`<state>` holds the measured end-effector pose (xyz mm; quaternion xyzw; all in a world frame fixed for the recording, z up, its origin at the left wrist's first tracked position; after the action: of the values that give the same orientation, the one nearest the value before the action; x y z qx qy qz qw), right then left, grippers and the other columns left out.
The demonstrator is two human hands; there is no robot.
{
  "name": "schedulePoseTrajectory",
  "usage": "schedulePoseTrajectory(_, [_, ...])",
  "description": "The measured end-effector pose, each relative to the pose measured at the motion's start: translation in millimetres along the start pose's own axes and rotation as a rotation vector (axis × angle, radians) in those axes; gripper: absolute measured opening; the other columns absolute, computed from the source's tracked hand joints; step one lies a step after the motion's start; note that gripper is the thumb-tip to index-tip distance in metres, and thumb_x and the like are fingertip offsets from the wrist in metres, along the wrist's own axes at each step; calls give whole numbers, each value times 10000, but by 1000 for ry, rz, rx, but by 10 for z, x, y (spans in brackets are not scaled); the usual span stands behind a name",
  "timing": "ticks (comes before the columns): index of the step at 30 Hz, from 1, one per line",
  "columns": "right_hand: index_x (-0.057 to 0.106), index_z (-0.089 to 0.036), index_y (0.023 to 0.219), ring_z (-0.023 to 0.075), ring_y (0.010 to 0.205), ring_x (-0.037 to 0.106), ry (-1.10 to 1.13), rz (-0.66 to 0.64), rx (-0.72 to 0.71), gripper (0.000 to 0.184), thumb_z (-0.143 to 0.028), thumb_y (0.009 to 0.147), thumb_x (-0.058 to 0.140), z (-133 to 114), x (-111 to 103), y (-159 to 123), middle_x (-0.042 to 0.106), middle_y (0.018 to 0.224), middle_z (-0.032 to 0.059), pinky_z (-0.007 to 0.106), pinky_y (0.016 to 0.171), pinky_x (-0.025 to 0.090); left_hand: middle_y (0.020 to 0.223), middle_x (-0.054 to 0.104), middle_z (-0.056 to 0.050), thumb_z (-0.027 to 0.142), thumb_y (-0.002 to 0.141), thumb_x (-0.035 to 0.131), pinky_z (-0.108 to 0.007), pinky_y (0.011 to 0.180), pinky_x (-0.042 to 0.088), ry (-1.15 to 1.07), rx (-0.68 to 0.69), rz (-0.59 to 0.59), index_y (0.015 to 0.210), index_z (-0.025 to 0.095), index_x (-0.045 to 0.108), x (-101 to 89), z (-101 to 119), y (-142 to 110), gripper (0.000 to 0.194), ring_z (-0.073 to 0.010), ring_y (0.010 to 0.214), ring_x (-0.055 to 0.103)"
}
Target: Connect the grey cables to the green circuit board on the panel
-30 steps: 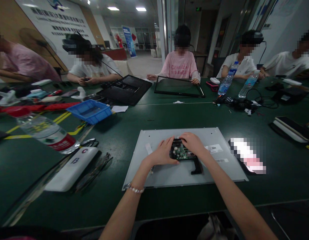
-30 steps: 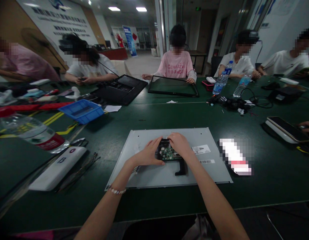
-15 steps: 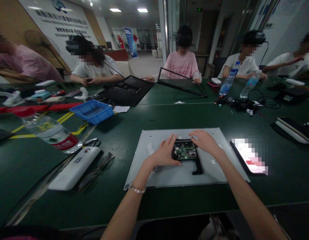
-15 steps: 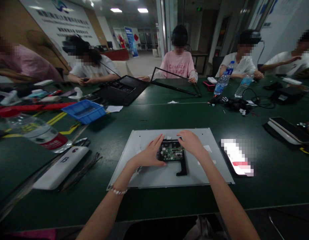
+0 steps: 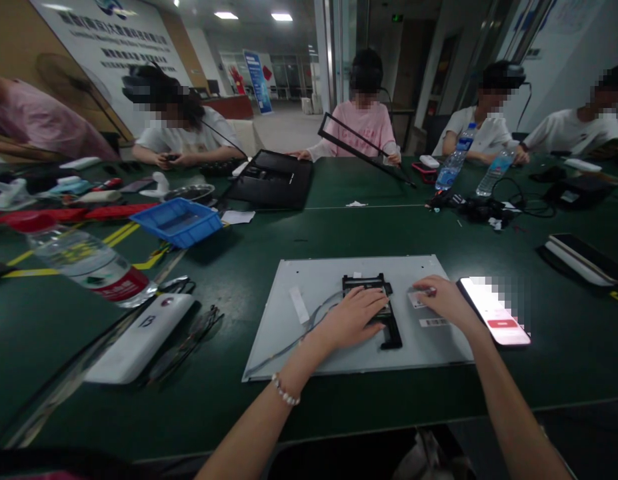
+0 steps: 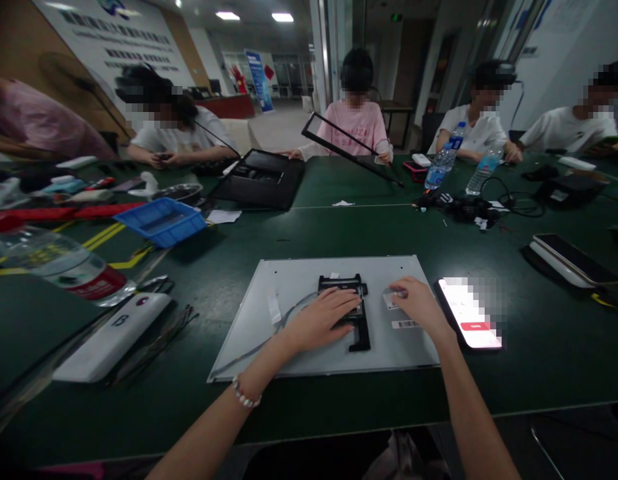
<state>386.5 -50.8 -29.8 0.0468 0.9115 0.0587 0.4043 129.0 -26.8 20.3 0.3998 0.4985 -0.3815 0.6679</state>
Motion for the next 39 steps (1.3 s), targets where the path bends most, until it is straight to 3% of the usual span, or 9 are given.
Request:
schedulePoseTrajectory(11, [692, -221, 986, 166, 730, 602, -4, -20, 50, 257, -273, 760, 581, 18, -22, -53, 639, 899, 53, 304, 671, 492, 1349, 463, -36, 293, 900, 482, -360, 1078, 278, -35, -8, -14, 1323, 227, 390, 72, -20, 12, 437, -172, 1255, 406])
schedulePoseTrajectory(17, [700, -213, 892, 173, 791, 624, 31, 14, 46, 189, -234, 773, 555, 17, 3, -44, 655, 905, 53, 310, 729, 502, 1362, 444, -43, 256, 922, 437, -339, 1075, 290, -10, -16, 8, 1292, 224, 430, 92, -33, 31, 371, -175, 1233, 431])
schedulePoseTrajectory(24, [686, -216, 964, 167, 767, 645, 68, 64, 114, 235, -240, 750, 592, -22, -12, -63, 689, 899, 44, 304, 725, 520, 1363, 444, -39, 256, 929, 422, -341, 1060, 316, 3, -19, 3, 1302, 231, 419, 86, -33, 32, 374, -177, 1227, 439])
schedulePoseTrajectory(30, [724, -217, 836, 180, 839, 634, 25, 33, 42, 171, -254, 769, 571, -57, -30, -57, 678, 940, 52, 310, 758, 518, 1360, 453, -43, 265, 926, 418, -330, 1033, 347, 15, -31, -13, 1309, 226, 410, 57, -16, 36, 384, -174, 1218, 451])
schedulePoseTrajectory(34, [717, -211, 870, 192, 828, 636, 71, 20, 47, 183, -272, 772, 576, -65, -9, -66, 679, 939, 65, 334, 747, 525, 1362, 455, -59, 283, 925, 414, -320, 1033, 347, 30, -49, -22, 1345, 184, 361, 61, -17, 41, 435, -173, 1212, 455])
schedulePoseTrajectory(39, [706, -215, 869, 197, 784, 649, 117, -3, 89, 169, -274, 755, 597, -105, -3, -80, 694, 888, 58, 352, 736, 525, 1368, 449, -52, 282, 929, 401, -316, 1030, 347, 47, -39, -24, 1311, 187, 412, 77, -20, 44, 394, -169, 1217, 450])
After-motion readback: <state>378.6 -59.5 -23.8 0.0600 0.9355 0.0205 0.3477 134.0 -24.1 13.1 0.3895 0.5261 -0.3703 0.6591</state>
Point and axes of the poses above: each hand's wrist, its own y-axis towards the middle knuckle, its own x-axis out of the palm, z = x × y, the point moved 2 cm from there along y, towards the middle knuckle
